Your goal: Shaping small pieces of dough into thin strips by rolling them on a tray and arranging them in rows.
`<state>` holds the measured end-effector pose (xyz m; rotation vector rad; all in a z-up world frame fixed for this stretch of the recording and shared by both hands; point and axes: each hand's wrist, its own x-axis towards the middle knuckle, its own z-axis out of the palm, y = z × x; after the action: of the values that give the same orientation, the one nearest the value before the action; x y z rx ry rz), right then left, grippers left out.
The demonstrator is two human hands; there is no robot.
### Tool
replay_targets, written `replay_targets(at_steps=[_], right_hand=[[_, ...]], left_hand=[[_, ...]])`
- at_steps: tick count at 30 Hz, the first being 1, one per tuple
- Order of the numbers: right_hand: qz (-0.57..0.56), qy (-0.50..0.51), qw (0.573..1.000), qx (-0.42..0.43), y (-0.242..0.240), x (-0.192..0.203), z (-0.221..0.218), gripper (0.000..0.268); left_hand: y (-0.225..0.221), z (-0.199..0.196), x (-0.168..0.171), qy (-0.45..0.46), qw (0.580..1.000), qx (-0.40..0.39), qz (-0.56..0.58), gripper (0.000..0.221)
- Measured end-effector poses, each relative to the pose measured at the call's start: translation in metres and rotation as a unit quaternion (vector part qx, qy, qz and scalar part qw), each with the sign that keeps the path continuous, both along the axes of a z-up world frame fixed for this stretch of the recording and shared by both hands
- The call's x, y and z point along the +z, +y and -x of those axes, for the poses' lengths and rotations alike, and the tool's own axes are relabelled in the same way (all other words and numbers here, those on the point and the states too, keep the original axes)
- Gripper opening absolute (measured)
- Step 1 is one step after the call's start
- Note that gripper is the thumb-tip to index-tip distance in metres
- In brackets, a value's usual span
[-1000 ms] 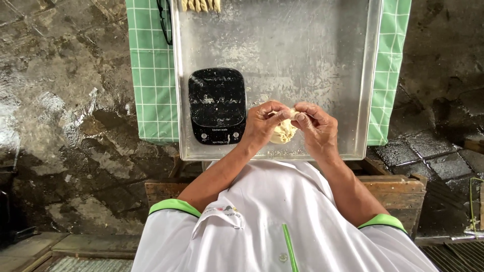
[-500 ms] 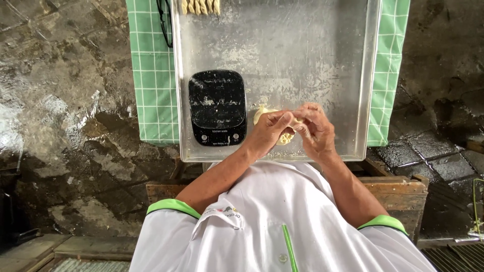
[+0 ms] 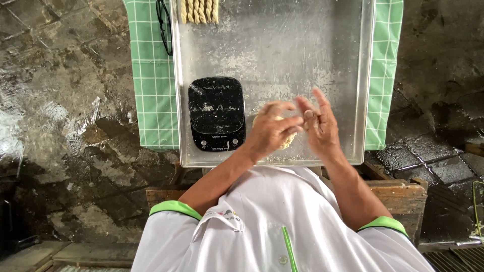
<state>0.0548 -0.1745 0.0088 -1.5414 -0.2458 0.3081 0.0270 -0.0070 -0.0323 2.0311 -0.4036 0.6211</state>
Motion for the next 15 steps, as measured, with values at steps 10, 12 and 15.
replay_targets(at_steps=[10, 12, 15], right_hand=[[0.488, -0.340, 0.795, 0.117, -0.031, -0.099, -0.074, 0.064], [0.612, -0.570, 0.548, -0.007, -0.027, -0.113, -0.124, 0.076], [0.520, -0.407, 0.744, 0.105, -0.014, -0.072, -0.177, 0.069]], left_hand=[[0.177, 0.044, 0.014, 0.188, 0.902, 0.372, -0.116, 0.043], [0.192, 0.057, -0.021, 0.334, 0.832, 0.418, -0.149, 0.064], [0.189, 0.052, -0.011, 0.381, 0.819, 0.397, -0.165, 0.075]])
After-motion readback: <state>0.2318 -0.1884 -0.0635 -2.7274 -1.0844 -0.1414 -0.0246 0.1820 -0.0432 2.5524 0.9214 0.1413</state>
